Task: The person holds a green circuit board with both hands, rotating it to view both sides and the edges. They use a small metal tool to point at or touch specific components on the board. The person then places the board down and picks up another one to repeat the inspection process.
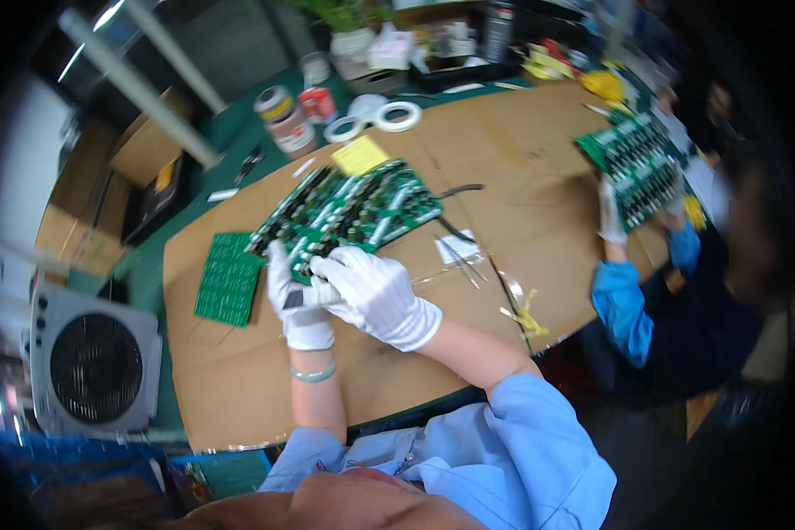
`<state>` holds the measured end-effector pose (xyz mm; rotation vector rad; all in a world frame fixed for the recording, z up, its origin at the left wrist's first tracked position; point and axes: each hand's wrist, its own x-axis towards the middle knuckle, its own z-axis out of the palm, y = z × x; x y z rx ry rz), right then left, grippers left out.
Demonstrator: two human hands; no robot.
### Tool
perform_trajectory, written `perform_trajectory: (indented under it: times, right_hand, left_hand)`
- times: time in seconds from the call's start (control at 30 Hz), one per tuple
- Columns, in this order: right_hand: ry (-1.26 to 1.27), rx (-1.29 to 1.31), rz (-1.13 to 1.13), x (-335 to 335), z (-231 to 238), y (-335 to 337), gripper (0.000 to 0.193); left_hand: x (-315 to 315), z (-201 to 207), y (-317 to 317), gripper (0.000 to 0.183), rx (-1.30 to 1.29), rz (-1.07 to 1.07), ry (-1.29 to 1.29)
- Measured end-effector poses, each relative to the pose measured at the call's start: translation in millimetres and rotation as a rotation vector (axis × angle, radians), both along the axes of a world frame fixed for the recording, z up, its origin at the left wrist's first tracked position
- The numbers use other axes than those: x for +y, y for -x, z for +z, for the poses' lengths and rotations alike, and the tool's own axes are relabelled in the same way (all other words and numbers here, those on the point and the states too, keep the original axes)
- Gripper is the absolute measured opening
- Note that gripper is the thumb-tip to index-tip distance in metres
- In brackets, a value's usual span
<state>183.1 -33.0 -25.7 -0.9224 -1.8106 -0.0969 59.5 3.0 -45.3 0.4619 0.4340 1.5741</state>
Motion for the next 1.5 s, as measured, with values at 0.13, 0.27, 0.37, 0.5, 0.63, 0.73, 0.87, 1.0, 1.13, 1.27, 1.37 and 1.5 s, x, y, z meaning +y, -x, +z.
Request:
perform_trajectory:
  times: [0.13, 0.27, 0.37, 0.5, 0.63, 0.73, 0.87, 1.0, 1.13, 1.27, 1.37, 1.5]
  right_hand:
    - [0.089, -0.169, 0.149, -14, -5, 9, 0.049]
    - [0.326, 0.256, 0.403, -1, 18, -21, 0.033]
    - [0.286, 0.839, 0.103, 29, 24, -38, 0.024]
    - [0.517, 0.864, 0.032, 59, 26, -72, 0.032]
    - [0.819, 0.886, 0.329, 59, 24, -76, 0.035]
    - [0.942, 0.946, 0.346, 60, 22, -77, 0.03]
    - [1.044, 0.897, 0.328, 59, 27, -84, 0.026]
    - [1.047, 0.811, 0.366, 52, 32, -89, 0.022]
    - [1.12, 0.697, 0.32, 50, 37, -93, 0.024]
    - [1.123, 0.598, 0.221, 51, 37, -95, 0.026]
    - [1.128, 0.545, 0.202, 52, 38, -96, 0.028]
    - [1.097, 0.469, 0.192, 56, 33, -99, 0.029]
  left_hand:
    - [-7, 13, 19, 0.036, -0.043, -0.059, 0.09]
    - [-9, 19, 35, 0.041, 0.157, 0.117, -0.07]
    - [-10, 25, 44, 0.037, 0.11, 0.164, -0.019]
    - [-7, 24, 56, 0.034, 0.029, 0.113, -0.07]
    - [-7, 23, 55, 0.034, -0.046, -0.008, -0.095]
    - [-7, 20, 54, 0.032, -0.042, -0.04, -0.035]
    - [-8, 7, 64, 0.032, 0.043, -0.014, -0.019]
    - [-11, 12, 64, 0.033, 0.043, 0.02, -0.033]
    - [-8, 6, 71, 0.029, 0.036, 0.043, 0.0]
    - [-8, 16, 69, 0.028, 0.091, 0.064, 0.058]
    - [-9, 28, 62, 0.028, 0.104, 0.08, 0.088]
    - [-10, 20, 68, 0.027, 0.188, 0.111, 0.076]
